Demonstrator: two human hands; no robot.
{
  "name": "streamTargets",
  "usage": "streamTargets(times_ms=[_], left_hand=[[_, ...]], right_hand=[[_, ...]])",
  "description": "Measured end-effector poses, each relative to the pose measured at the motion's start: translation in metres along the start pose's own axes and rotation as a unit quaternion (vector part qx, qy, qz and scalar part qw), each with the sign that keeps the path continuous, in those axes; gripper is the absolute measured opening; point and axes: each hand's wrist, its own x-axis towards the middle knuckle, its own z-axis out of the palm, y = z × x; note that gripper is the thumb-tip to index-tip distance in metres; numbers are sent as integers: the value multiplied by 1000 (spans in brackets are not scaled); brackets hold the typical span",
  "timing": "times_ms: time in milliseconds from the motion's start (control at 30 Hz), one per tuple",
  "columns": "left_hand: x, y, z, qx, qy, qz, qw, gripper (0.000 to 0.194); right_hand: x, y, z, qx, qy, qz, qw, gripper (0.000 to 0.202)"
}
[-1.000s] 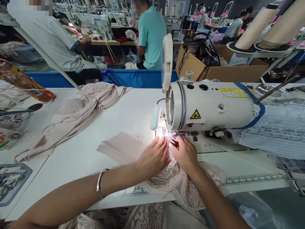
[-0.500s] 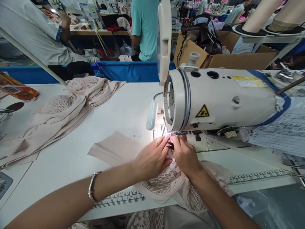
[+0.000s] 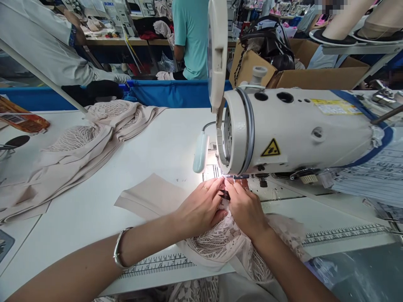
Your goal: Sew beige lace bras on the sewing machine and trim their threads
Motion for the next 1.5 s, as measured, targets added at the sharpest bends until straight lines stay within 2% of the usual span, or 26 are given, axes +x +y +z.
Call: streamTargets(times_ms=[467,667,733,833,900,1000,1167,1333,1500], left_hand=[[3,-2,-8,29,-34,-11,999,54],[4,-5,-7,43,-28,-12,999,59],[3,-2,-9,71,-27,10,997,55],[-1,5,-14,102,-44,76,991,42],[-5,10,-18,101,-63,98,988,42],[-7,12,-21,83,-101,77,988,45],[-1,-1,-25,42,-136,57,988,39],[2,-21,-30,-10,-108,61,992,27],[5,-39,-35,-59,-85,77,992,32]], right_hand=[[3,-1,1,-11,-17,10,1000,45],[10,-3,-1,9,-10,38,999,31],[10,-1,-2,14,-26,79,996,22],[9,3,-6,38,-29,117,992,13],[7,5,-11,66,-14,97,993,19],[3,6,-15,91,-12,50,995,36],[2,6,-10,54,-25,38,998,41],[8,5,-8,11,-16,15,1000,35],[16,4,-8,-27,-21,9,999,25]])
